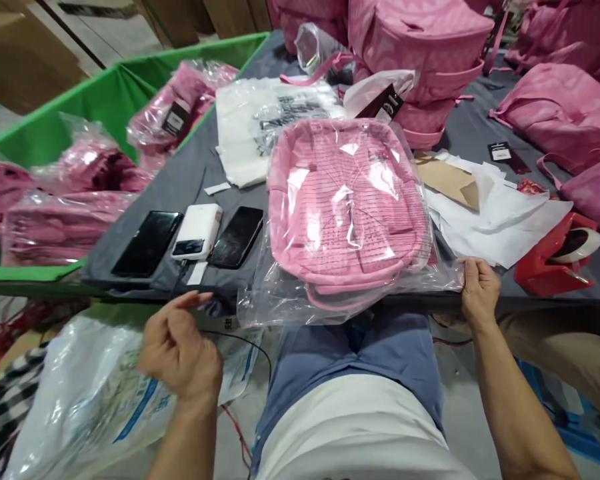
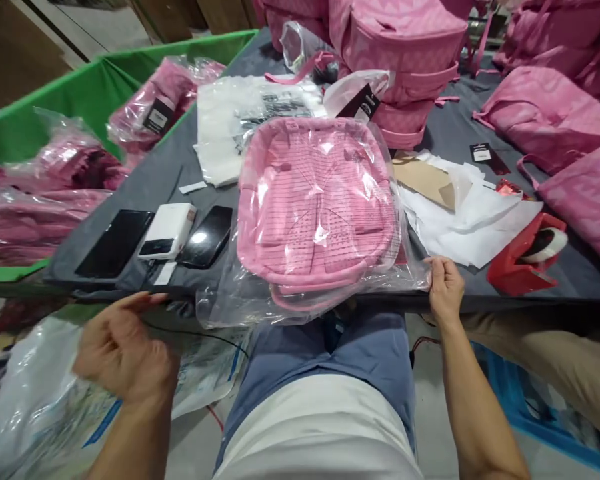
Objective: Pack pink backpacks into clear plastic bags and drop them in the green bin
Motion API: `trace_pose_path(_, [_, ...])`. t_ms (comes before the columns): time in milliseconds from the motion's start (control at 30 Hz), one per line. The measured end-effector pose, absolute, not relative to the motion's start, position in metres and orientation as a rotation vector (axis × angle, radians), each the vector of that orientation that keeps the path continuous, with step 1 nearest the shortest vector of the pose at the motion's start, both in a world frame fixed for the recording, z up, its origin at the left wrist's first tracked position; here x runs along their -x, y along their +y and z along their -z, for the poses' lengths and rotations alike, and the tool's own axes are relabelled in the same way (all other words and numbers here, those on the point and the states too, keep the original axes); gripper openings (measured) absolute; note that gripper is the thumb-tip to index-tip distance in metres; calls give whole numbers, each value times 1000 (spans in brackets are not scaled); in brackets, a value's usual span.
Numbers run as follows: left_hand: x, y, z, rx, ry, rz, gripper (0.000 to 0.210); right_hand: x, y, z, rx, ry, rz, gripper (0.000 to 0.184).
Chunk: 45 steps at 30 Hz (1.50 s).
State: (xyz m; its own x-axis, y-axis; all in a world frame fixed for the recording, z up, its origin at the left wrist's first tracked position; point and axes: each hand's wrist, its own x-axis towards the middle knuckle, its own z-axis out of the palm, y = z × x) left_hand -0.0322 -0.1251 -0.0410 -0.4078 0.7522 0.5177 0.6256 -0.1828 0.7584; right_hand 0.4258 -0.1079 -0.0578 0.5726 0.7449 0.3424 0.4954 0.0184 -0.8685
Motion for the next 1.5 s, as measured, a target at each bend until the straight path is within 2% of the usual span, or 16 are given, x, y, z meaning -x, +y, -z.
trace_pose_path(67, [10, -141, 25, -2157, 1814, -1641, 37, -422, -111, 55, 1618, -1041, -239, 55])
trace_pose_path(100, [-4, -146, 20, -2404, 1707, -1561, 46, -420, -112, 53, 1614, -1030, -215, 56])
trace_pose_path(167, [-34, -147, 17, -2745, 1459, -1260, 65, -418, -111, 51, 1622, -1025, -165, 57])
trace_pose_path(200, [-47, -145, 18, -2803, 1405, -1148, 69, -417, -110, 50, 1628, -1028, -146, 57])
trace_pose_path(433, [-69, -127, 26, -2738, 1450, -1041, 33, -425, -109, 53, 1572, -1015, -198, 54])
trace_pose_path(733, [-64, -127, 17, -2451, 1409, -912, 20, -426, -108, 55, 1492, -1001, -223, 52])
trace_pose_path(900, [-64, -125, 15, -2471, 1367, -977, 7, -428, -108, 55, 1476, -998, -219, 53])
trace_pose_path(1000, [-62, -122, 14, -2482, 1366, -1064, 16, -429, -108, 57, 1457, -1005, -231, 52])
trace_pose_path(1100, [-59, -116, 16, -2453, 1364, -1114, 16, -427, -107, 59, 1456, -1004, -211, 52])
trace_pose_path(1300, [-53, -107, 14, -2356, 1329, -1006, 24, -423, -103, 58, 1462, -977, -168, 51])
trace_pose_path(1500, [-45, -126, 7, -2569, 1287, -930, 12, -426, -107, 59, 1444, -943, -172, 50])
